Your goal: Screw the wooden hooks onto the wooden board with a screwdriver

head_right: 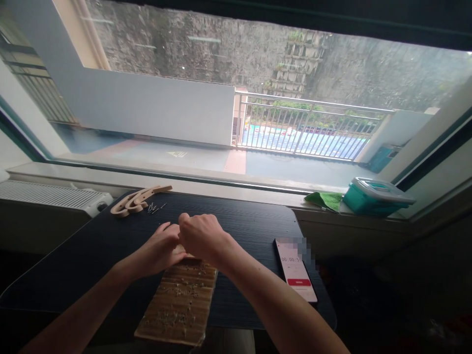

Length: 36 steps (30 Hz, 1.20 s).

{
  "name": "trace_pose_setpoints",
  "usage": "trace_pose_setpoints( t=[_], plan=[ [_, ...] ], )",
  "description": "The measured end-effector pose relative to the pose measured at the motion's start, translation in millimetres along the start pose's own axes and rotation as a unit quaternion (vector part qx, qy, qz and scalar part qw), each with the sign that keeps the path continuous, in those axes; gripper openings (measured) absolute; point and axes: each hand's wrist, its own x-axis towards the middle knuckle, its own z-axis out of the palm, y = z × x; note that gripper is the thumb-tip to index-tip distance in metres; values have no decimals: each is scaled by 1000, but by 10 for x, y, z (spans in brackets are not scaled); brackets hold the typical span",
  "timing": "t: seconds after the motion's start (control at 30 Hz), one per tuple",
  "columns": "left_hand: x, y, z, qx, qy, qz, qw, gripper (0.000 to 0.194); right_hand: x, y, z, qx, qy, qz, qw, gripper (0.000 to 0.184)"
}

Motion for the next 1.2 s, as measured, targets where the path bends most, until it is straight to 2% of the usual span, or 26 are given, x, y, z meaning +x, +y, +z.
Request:
trace_pose_setpoints(
  t=[0.37, 0.77, 1.0, 1.2],
  plan=[
    [21, -31, 16, -1, -45, 0, 999, 17, 30, -41, -31, -19, -23, -19, 999, 19],
    [-17, -17, 28, -24, -42, -17, 999, 24, 54, -100, -133, 1, -58, -20, 998, 11],
    [10, -55, 43, -57, -22, -1, 998, 17, 101, -102, -151, -3, -71, -8, 997, 17],
    [25, -84, 43, -60, -35, 17, 997, 16, 65, -87, -178, -10, -64, -10, 998, 19]
  ],
)
